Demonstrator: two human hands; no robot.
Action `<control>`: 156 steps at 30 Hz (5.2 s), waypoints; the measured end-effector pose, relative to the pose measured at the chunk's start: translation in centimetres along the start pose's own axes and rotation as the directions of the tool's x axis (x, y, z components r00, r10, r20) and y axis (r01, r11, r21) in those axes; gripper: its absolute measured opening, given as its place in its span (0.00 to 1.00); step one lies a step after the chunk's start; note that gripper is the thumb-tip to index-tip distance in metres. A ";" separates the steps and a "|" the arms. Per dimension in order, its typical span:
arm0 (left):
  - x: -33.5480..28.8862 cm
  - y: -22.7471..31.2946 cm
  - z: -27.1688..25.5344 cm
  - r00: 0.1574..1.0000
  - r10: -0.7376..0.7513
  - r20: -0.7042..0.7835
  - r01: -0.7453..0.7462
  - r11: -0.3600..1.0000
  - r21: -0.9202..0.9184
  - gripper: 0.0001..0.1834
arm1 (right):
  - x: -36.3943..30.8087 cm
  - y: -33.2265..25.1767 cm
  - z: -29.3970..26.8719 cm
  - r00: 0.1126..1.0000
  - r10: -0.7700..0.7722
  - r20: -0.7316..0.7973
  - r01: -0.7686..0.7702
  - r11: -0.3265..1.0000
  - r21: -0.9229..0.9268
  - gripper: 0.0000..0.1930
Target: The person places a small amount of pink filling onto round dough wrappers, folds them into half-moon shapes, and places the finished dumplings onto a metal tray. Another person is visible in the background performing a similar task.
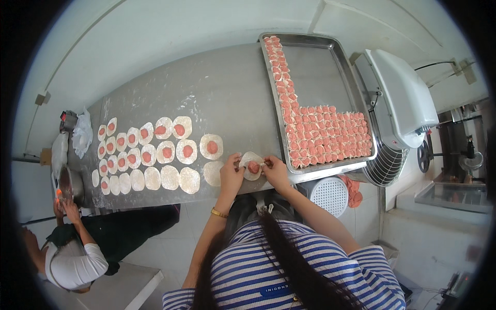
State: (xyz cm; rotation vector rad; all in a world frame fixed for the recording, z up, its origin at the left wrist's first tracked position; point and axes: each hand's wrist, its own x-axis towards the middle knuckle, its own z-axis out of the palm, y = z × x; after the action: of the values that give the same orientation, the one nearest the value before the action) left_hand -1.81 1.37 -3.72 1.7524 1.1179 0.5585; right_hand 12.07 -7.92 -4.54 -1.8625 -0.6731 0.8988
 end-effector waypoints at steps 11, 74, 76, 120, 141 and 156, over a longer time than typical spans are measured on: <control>-2.2 -1.5 0.8 0.987 -0.156 0.027 0.155 0.918 -0.365 0.19 | 0.1 1.5 0.1 0.994 0.060 0.095 -0.083 0.960 0.266 0.13; -0.1 3.0 2.0 0.987 -0.002 0.158 -0.018 0.992 0.124 0.13 | 3.7 -2.9 -3.6 0.746 -0.463 0.479 0.627 0.730 -0.271 0.08; 0.0 2.9 2.2 0.987 -0.006 0.158 -0.021 0.985 0.170 0.13 | 3.5 -3.1 -3.7 0.762 -0.473 0.443 0.626 0.714 -0.314 0.09; 0.3 2.1 1.8 0.993 0.002 0.120 -0.006 0.999 0.034 0.12 | 2.6 -3.4 -2.9 0.806 -0.457 0.377 0.580 0.738 -0.345 0.12; -4.0 0.2 -3.0 0.995 -0.098 0.004 0.098 0.993 -0.072 0.12 | 15.1 -4.0 -26.6 0.902 -0.383 -0.199 0.322 0.904 -0.282 0.19; -8.1 3.4 0.7 0.993 -0.115 -0.020 0.116 0.992 0.054 0.10 | 21.2 0.5 -31.3 0.899 -0.371 0.234 0.432 0.655 -0.620 0.16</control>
State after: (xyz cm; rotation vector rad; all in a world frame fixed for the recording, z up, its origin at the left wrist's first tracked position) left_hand -3.68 -6.49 -0.11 1.7201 1.2480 0.4768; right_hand 49.77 -7.91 -1.97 -2.1416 -1.5595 0.4585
